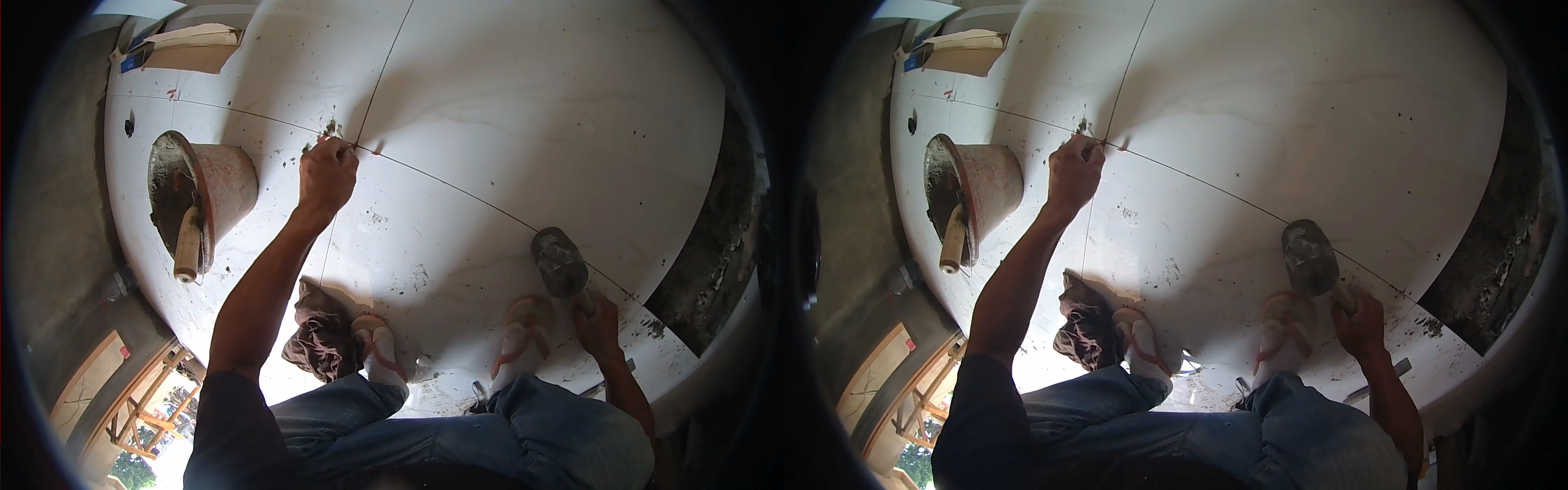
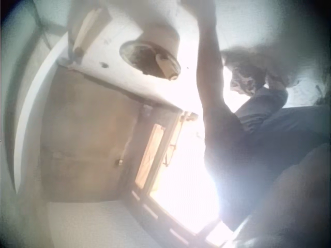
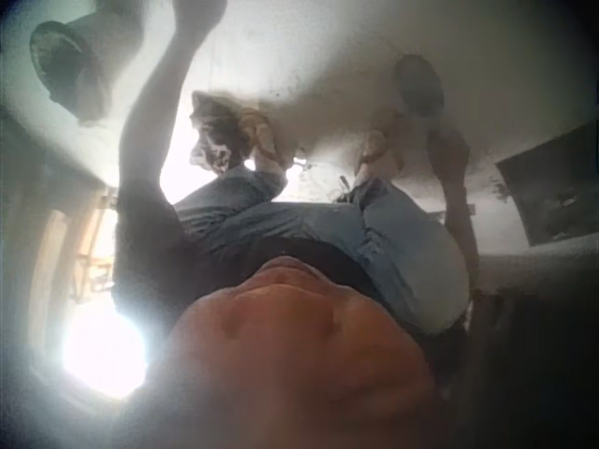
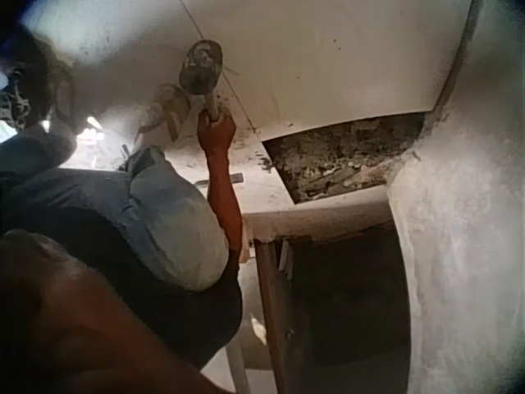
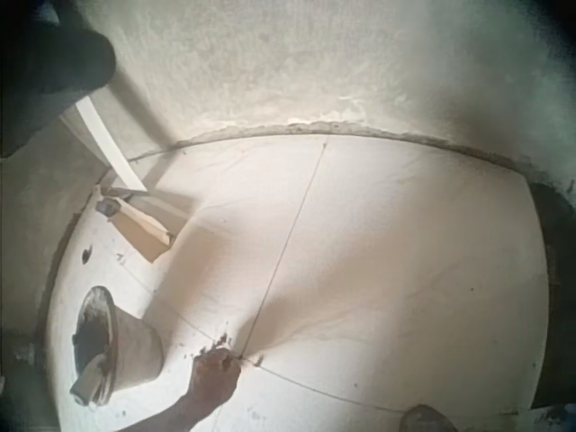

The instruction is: The person positions and levels floor tiles by hand and using a rubber mallet over a bed of mortar, occasionally using a trowel to adjust the mortar and a cloth to wipe the tile surfaces.

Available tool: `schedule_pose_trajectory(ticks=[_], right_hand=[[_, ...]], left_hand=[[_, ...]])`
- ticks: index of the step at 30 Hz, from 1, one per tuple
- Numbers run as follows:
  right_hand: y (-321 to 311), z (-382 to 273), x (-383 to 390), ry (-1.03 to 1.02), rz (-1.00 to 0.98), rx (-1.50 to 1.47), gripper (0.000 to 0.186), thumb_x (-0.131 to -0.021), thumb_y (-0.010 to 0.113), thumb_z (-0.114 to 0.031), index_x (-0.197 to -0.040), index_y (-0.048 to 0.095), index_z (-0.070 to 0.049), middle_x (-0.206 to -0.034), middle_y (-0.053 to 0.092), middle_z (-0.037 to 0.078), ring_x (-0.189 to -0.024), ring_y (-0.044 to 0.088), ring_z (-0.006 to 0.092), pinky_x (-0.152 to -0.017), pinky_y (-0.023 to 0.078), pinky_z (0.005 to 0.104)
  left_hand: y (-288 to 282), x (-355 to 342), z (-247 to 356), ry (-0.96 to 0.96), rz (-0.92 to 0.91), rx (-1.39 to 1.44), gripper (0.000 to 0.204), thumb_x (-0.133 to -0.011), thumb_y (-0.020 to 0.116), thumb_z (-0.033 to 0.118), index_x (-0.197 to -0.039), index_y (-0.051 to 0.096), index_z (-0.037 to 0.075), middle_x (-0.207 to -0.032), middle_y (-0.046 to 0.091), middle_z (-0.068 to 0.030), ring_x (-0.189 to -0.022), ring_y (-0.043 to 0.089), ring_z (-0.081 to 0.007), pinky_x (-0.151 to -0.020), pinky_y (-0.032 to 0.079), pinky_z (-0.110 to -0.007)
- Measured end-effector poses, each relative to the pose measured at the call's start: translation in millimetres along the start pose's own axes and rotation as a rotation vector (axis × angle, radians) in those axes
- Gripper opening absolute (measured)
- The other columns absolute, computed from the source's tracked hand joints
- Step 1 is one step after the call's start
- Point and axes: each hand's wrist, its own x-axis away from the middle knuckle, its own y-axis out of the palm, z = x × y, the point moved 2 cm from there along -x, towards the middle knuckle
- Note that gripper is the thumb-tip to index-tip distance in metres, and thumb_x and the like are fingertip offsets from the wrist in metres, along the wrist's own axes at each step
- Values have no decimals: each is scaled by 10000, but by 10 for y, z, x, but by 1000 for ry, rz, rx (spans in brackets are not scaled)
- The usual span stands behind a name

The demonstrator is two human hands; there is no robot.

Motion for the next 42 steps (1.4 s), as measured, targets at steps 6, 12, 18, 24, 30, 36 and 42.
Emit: schedule_pose_trajectory(ticks=[6,12,18,24,30,36,42], right_hand=[[8,107,-8,-7,-20,34,261,-759,645,-176,-898,607,42,-803,620,234,-774,618,415,-695,484,462],[-28,56,2,-4,5,-19,243,-770,646,-184,-852,608,42,-759,616,224,-725,619,401,-662,480,457],[-18,54,115,245,28,-346,280,-838,653,-294,-791,600,-23,-628,566,85,-536,559,197,-533,455,377],[-728,281,-30,460,616,-942,399,-901,575,-504,-897,477,-117,-541,351,-76,-357,336,39,-326,272,207],[-1397,1136,-209,580,703,-973,418,-900,562,-516,-959,515,-104,-630,428,-27,-481,429,77,-411,378,273],[-1682,1410,57,509,666,-982,343,-915,593,-409,-982,517,-81,-651,450,-20,-480,439,80,-406,375,278],[-1725,1440,-203,483,573,-941,373,-906,608,-424,-1049,539,-87,-675,461,-25,-483,422,65,-409,369,258]], left_hand=[[-25,-143,78,-38,-32,68,103,-816,612,100,-794,642,4,-718,657,-129,-657,645,-242,-663,514,-353],[14,-391,276,-100,-113,17,200,-819,625,184,-906,686,15,-773,700,-114,-699,677,-197,-707,526,-313],[21,-250,127,-105,-61,199,213,-836,640,168,-972,647,4,-834,685,-122,-720,660,-232,-697,521,-335],[435,662,1048,568,227,208,485,-793,682,156,-1229,502,42,-1209,544,-147,-1134,528,-313,-932,410,-430],[1071,348,1344,346,107,-211,687,-924,501,398,-1493,216,139,-1556,145,-157,-1440,89,-345,-1133,53,-546],[1124,482,1633,217,-11,-345,698,-921,446,448,-1511,168,198,-1580,76,-97,-1455,20,-302,-1126,-15,-571],[1022,423,1561,195,-25,-301,719,-907,450,470,-1512,165,206,-1584,48,-93,-1455,-19,-316,-1090,-80,-624]])
